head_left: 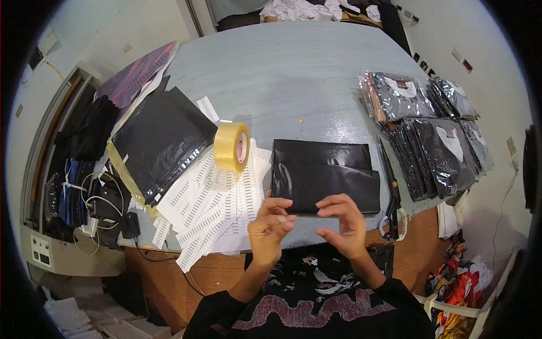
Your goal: Packing folded shirts into black shipping envelopes and applying tape and labels.
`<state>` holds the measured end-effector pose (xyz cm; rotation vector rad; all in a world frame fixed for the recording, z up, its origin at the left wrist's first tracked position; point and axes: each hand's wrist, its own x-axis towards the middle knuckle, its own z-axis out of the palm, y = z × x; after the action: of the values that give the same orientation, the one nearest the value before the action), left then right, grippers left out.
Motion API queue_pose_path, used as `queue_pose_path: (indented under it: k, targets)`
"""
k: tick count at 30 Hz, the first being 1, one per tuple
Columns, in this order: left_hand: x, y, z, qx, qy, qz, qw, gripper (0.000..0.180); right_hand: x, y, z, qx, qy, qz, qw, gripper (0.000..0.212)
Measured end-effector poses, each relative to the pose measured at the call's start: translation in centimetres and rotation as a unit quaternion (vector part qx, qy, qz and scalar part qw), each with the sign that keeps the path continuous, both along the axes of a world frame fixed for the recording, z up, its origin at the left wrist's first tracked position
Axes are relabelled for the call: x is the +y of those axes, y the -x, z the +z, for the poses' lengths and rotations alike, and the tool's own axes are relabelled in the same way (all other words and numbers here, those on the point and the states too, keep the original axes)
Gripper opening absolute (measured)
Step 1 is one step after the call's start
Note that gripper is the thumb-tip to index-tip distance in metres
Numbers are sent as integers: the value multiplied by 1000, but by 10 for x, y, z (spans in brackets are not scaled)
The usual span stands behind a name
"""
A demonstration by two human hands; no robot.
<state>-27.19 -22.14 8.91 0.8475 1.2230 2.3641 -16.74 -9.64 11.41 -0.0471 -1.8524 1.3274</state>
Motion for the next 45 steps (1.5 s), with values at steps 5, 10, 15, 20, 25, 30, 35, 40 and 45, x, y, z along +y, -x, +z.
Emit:
queue_pose_path:
  k: [5,10,15,20,25,30,35,40,45]
  targets:
    - [6,-9,-9,-307,2,-129,943,18,-20,16,-16,-68,150,99,981,26]
    - [11,-14,-11,-326,-76,-153,930,17,-31,25,-23,-65,225,71,970,20]
    - [12,-13,-15,-290,-58,-161,942,18,-29,27,-26,-23,311,85,946,8]
    - [9,-3,-18,-287,21,-183,940,27,-9,26,-23,23,354,60,933,5]
    - [33,54,-16,-379,-77,-142,911,50,17,18,-26,73,329,-10,941,11]
    - [88,111,7,-438,0,116,891,50,18,13,-30,73,339,-53,936,11]
    - [114,134,-28,-275,-98,307,906,52,6,12,-37,52,348,-42,935,9]
    - [94,149,-20,-233,-165,330,900,57,7,6,-40,7,338,-29,941,11]
    - [33,109,28,-217,-79,179,956,67,15,5,-36,17,344,4,939,11]
